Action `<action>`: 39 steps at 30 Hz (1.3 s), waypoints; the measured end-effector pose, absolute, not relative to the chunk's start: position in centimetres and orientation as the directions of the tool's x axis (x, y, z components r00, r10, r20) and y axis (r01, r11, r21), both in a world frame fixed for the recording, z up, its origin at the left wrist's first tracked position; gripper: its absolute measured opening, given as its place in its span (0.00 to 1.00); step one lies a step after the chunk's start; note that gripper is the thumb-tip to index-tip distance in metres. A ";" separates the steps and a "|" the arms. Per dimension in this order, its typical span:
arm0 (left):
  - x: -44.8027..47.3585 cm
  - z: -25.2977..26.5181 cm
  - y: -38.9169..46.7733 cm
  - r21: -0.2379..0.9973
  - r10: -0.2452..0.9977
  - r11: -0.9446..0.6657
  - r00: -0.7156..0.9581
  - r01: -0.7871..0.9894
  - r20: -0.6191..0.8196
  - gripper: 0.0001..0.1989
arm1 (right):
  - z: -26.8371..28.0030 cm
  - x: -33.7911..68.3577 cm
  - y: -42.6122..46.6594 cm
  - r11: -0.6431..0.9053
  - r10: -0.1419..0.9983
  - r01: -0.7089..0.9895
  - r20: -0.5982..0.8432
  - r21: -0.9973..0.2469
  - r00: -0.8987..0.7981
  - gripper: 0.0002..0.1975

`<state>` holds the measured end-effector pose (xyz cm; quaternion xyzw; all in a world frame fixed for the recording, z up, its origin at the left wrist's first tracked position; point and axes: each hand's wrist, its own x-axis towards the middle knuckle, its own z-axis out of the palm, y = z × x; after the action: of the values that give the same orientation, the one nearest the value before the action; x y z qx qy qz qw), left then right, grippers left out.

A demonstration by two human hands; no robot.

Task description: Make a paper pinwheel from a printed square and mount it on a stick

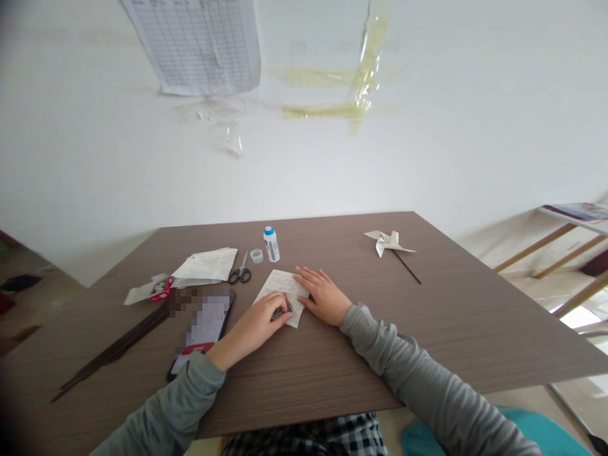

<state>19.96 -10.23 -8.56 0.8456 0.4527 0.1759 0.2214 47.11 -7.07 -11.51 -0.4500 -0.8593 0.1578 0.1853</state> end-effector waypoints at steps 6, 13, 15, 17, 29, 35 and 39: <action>20.2 -10.8 -10.8 0.432 0.889 -0.454 0.429 0.779 0.160 0.14 | -10.9 45.6 -8.5 0.530 0.826 0.733 0.065 -0.425 -0.560 0.34; 20.2 -13.1 -11.3 0.246 0.912 -0.408 0.384 0.879 0.142 0.33 | -10.2 45.5 -9.1 0.463 0.870 0.784 0.042 -0.413 -0.491 0.35; 19.9 -13.3 -11.1 0.244 0.929 -0.367 0.342 0.898 0.139 0.36 | -10.5 45.7 -9.0 0.443 0.883 0.805 0.037 -0.395 -0.468 0.36; 19.4 -13.7 -10.9 0.243 0.933 -0.356 0.327 0.902 0.151 0.38 | -10.8 46.0 -8.8 0.421 0.896 0.828 0.025 -0.371 -0.444 0.39; 18.2 -13.7 -10.0 0.279 0.917 -0.388 0.338 0.878 0.210 0.28 | -11.7 46.9 -7.9 0.385 0.913 0.863 -0.001 -0.328 -0.407 0.48; 19.2 -12.6 -10.4 0.274 0.911 -0.409 0.371 0.870 0.182 0.26 | -11.2 45.8 -8.1 0.529 0.838 0.765 0.086 -0.368 -0.538 0.42; 19.7 -12.0 -10.8 0.219 0.904 -0.425 0.401 0.878 0.149 0.29 | -11.8 45.5 -8.1 0.608 0.782 0.703 0.120 -0.369 -0.612 0.39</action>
<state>19.74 -10.77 -12.02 0.8352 0.5335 0.1227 0.0529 45.49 -8.07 -11.78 -0.4189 -0.8862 0.1439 0.1359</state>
